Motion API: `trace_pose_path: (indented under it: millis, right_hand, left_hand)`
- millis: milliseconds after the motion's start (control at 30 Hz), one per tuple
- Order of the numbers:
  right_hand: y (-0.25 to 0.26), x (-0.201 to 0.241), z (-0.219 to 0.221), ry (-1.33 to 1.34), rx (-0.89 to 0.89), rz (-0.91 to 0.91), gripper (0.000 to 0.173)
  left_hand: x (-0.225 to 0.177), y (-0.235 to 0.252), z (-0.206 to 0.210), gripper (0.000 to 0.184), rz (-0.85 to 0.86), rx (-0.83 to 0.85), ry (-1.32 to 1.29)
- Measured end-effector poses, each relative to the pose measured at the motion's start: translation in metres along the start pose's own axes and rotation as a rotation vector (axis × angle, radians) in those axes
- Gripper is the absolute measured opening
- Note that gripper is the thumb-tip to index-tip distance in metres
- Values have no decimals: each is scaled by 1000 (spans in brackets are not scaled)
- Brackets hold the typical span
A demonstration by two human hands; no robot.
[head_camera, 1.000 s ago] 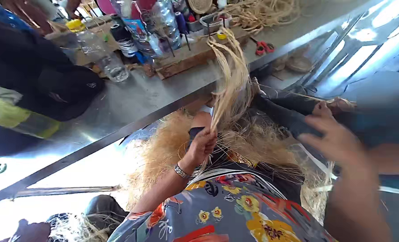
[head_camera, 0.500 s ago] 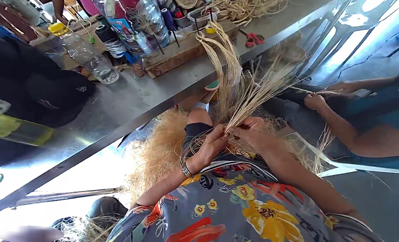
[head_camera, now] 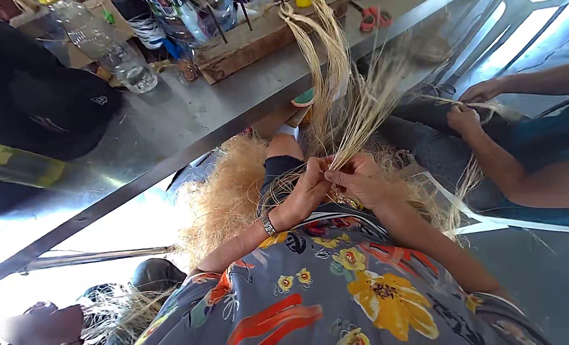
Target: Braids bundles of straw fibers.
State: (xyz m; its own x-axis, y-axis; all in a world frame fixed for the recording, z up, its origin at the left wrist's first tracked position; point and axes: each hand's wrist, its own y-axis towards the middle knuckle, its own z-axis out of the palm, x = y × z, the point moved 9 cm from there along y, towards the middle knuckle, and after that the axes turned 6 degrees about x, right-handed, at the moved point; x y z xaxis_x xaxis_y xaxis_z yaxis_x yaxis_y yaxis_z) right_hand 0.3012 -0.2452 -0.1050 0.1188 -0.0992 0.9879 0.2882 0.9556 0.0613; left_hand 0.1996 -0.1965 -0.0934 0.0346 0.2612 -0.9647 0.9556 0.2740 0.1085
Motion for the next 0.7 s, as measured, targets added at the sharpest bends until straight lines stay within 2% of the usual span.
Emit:
trace_pose_path:
  millis: [100,300,400,500,633,700]
  right_hand:
    - [1,-1,-4,33,-53,-49,13]
    - [-2,-3,-2,19,-63,-3,18]
    - [1,-4,2,27,-25,6,14]
    - [0,0,5,-6,-3,-63,6]
    - [1,-3,0,-16,-40,-105,6]
    - [3,1,-11,-5,-89,-149,6]
  left_hand:
    - [1,-3,-1,22,-12,2,52]
    - [17,5,-3,20,19,-67,188]
    - [14,4,-6,23,19,-95,286]
    - [11,4,-7,28,32,-108,336]
    - [16,6,-3,37,17,-16,198]
    - [32,6,0,33,-81,65,50]
